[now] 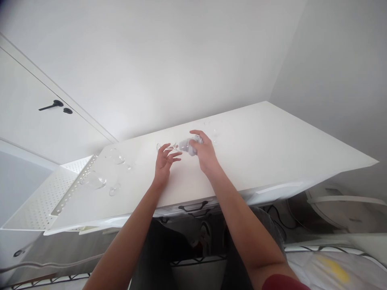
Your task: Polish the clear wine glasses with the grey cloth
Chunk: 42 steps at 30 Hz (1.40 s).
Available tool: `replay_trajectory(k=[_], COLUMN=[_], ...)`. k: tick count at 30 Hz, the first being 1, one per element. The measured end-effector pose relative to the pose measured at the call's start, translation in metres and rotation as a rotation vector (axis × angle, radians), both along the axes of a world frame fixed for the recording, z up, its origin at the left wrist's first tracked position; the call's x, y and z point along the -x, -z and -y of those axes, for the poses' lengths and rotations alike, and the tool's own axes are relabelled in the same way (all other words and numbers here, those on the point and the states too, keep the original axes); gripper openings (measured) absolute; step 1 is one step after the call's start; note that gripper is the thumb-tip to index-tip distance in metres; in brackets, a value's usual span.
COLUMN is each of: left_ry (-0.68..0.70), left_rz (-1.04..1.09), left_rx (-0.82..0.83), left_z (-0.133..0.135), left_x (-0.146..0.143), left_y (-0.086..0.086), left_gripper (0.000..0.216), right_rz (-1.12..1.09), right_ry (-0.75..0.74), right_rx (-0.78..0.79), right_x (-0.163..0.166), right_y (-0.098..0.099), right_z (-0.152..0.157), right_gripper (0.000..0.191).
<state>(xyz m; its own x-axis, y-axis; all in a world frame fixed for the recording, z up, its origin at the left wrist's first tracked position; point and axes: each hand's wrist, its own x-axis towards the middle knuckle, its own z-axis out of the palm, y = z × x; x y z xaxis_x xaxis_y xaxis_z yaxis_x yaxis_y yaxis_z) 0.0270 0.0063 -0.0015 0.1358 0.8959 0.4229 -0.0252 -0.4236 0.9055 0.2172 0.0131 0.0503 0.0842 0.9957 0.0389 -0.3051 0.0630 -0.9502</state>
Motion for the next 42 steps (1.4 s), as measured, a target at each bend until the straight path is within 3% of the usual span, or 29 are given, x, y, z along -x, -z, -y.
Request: replay_trajectory(k=[4,8,11,13,19,22,26,30,31,33,37,42], left_ry=[-0.056,-0.177,-0.273,-0.330,-0.350,-0.338,-0.289,-0.270,-0.273,-0.280,-0.169,0.008], left_rz=[0.007,0.021,0.014,-0.031,-0.036,0.008,0.098,0.087,0.071,0.080,0.148,0.099], left_rx=[-0.070,-0.023,0.004,0.011,0.040,0.109,0.200,0.089,0.067,0.070,0.224,0.366], left_z=[0.000,-0.001,-0.001,0.000,0.003,0.001,-0.001,0.004,0.006,0.007,0.002,-0.002], left_x=[-0.001,0.000,0.001,0.002,0.005,0.005,0.004,0.003,0.002,0.002,0.003,0.002], left_y=[0.001,-0.002,-0.003,-0.003,-0.002,0.000,0.000,-0.006,-0.007,-0.007,-0.001,-0.001], left_gripper=[0.049,0.075,0.050,0.031,0.055,0.055,0.051,0.034,0.034,0.039,0.048,0.039], right_rz=[-0.028,0.019,0.088,0.180,0.531,0.639,0.694,0.415,0.362,0.366,0.606,0.733], right_ry=[0.004,-0.021,-0.056,-0.138,-0.644,-0.751,-0.685,-0.248,-0.196,-0.271,-0.564,-0.463], right_rx=[0.052,0.079,0.041,-0.030,-0.369,-0.406,-0.447,-0.325,-0.278,-0.257,-0.419,-0.484], right_x=[-0.009,-0.010,-0.012,-0.017,-0.042,-0.050,-0.042,-0.023,-0.020,-0.021,-0.041,-0.057], right_y=[0.000,0.002,0.001,-0.002,-0.011,-0.009,-0.008,-0.011,-0.012,-0.015,-0.021,-0.021], right_z=[-0.002,-0.003,-0.004,-0.002,0.008,0.008,0.007,0.008,0.008,0.010,0.015,0.015], right_gripper=[0.040,0.036,0.034,0.034,0.054,0.055,0.048,0.037,0.035,0.032,0.023,0.037])
